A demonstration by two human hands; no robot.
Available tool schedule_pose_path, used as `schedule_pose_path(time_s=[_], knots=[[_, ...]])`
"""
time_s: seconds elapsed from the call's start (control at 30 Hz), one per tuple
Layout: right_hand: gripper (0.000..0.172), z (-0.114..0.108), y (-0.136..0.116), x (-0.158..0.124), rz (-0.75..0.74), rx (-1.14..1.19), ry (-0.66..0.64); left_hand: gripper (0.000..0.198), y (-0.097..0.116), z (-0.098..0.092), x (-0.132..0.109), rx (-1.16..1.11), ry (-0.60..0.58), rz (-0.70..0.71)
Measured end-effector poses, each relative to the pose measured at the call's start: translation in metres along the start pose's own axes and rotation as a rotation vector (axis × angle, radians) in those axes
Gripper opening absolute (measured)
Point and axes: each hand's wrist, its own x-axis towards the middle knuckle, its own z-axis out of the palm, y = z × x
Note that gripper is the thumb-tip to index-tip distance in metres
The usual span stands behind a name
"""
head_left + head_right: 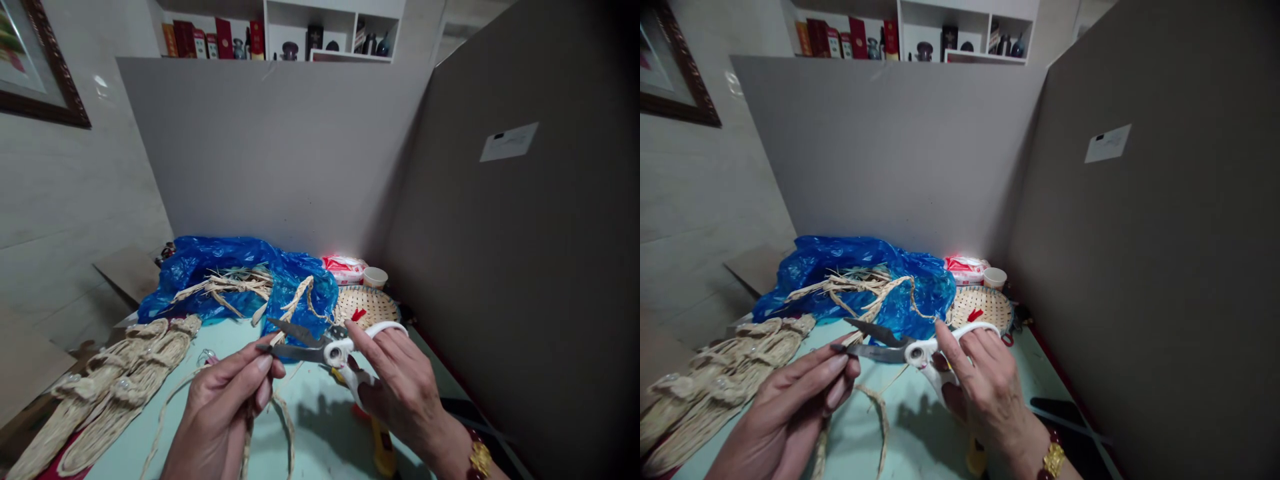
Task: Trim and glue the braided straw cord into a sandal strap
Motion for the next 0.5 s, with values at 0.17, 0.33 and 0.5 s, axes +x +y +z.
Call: schedule_pose_path(time_s=[0.17, 0.33, 0.5], knots=[[0.055, -0.0015, -0.0028, 0.0023, 0.033, 0.032, 0.005, 0.012, -0.0036, -0.0014, 0.0018, 0.021, 0.001, -0.007], [0.049, -0.0011, -0.0040, 0.0016, 0.066, 0.014, 0.034, 0.025, -0.0048, -0.0035, 0.0021, 0.070, 0.057, 0.013], [0.044, -0.0028, -0.0056, 0.0006, 0.057, 0.009, 0.058, 0.026, -0.0050, -0.0050, 0.0004, 0.061, 0.038, 0.031]])
